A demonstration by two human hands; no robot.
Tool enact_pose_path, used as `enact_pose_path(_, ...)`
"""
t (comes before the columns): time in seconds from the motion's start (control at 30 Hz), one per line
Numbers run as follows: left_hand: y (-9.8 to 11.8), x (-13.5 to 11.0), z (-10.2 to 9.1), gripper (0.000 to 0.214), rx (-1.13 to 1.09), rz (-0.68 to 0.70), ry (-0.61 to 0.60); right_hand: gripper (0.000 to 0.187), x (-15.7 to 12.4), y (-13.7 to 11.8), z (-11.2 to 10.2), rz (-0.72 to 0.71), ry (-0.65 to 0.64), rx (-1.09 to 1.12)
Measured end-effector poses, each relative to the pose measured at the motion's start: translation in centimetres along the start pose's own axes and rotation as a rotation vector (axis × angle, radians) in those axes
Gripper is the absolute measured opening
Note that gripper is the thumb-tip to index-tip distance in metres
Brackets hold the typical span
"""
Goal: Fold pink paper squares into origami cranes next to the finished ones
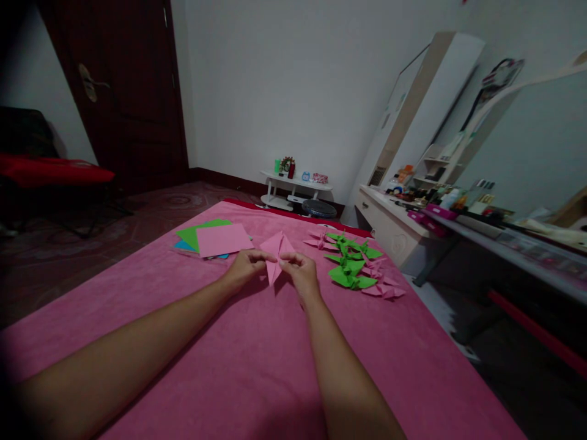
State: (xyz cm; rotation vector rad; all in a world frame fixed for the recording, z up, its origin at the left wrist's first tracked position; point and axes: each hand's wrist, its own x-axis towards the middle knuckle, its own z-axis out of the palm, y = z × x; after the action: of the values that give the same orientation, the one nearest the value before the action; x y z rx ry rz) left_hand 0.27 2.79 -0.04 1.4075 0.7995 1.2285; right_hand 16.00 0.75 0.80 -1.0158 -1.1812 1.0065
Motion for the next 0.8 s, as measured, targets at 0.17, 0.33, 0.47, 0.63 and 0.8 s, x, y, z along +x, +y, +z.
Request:
enact_pose_path(0.17,-0.3,0.0,0.1,0.016,-0.072,0.032,-0.025,0.026,0.0,0.4,0.4,-0.079,0.064,-0.084)
enact_pose_path(0.33,-0.2,0.0,0.5,0.044,-0.047,0.095,0.133,0.048,-0.1,0.5,0.7,-0.104,0.148,-0.048)
enact_pose_path(0.47,0.2,-0.2,0.6,0.065,-0.025,0.047,0.149,0.068,-0.1,0.6,0.6,-0.049,0.124,0.021)
enact_pose_path(0.63,0.3,-0.3,1.1,0.053,-0.113,-0.075,0.155,0.058,0.1,0.5,0.5,0.026,0.159,0.033)
enact_pose_path(0.8,0.3,-0.4,1.4,0.052,-0.205,-0.137,0.119,0.06,0.4,0.8,0.2,0.05,0.19,0.041)
